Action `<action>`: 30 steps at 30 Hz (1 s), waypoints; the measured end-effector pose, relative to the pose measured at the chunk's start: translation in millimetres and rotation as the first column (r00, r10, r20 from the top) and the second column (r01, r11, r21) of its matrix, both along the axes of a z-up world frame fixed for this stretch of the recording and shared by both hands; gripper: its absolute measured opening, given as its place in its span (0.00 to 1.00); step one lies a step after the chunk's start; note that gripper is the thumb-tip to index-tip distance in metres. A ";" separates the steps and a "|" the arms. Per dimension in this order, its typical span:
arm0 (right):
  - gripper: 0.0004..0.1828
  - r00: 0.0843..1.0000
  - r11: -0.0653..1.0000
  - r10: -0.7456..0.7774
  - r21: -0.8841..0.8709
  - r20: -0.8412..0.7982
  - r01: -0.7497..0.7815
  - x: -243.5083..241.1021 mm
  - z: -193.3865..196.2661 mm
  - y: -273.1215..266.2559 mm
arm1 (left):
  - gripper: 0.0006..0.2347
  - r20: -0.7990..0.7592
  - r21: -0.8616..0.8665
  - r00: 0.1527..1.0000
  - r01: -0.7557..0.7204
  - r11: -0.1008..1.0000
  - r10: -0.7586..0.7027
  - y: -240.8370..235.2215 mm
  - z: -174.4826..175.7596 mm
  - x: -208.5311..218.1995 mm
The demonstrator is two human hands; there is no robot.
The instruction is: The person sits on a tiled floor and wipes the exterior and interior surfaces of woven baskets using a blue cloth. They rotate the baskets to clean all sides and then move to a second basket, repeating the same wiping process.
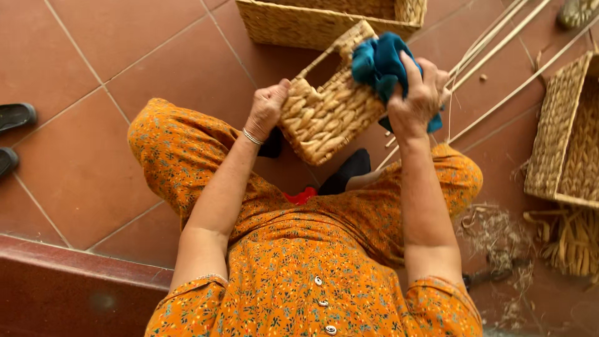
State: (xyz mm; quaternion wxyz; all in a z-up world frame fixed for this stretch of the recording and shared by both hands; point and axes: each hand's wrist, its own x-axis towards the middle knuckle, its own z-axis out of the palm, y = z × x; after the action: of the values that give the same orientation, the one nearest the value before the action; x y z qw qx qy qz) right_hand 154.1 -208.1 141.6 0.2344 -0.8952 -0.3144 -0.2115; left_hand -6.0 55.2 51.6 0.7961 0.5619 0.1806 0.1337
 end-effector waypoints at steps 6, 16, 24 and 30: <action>0.23 0.986 0.986 0.159 0.044 0.043 -0.160 -94.2 -6.7 32.1 | 0.19 -0.005 0.054 0.995 -0.095 0.994 0.095 7.5 -1.7 2.3; 0.19 0.925 0.929 0.368 -0.086 0.092 -0.361 -96.2 -3.6 28.5 | 0.22 -0.038 -0.081 0.998 -0.051 0.995 0.048 2.2 3.8 -2.4; 0.20 0.996 0.999 0.011 -0.033 -0.084 -0.013 23.5 9.6 35.4 | 0.29 -0.145 -0.004 0.986 -0.088 0.996 0.087 8.1 -6.2 7.1; 0.25 0.916 0.910 0.399 -0.104 -0.040 -0.401 -80.6 14.9 98.3 | 0.32 0.081 -0.236 0.994 -0.057 0.970 0.079 3.7 -15.1 5.5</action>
State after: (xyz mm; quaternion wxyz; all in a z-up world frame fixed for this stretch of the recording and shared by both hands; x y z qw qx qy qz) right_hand 73.5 -109.8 156.5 0.2259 -0.8252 -0.5002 -0.1336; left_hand -0.5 58.9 36.5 0.8589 0.4513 0.1782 0.1639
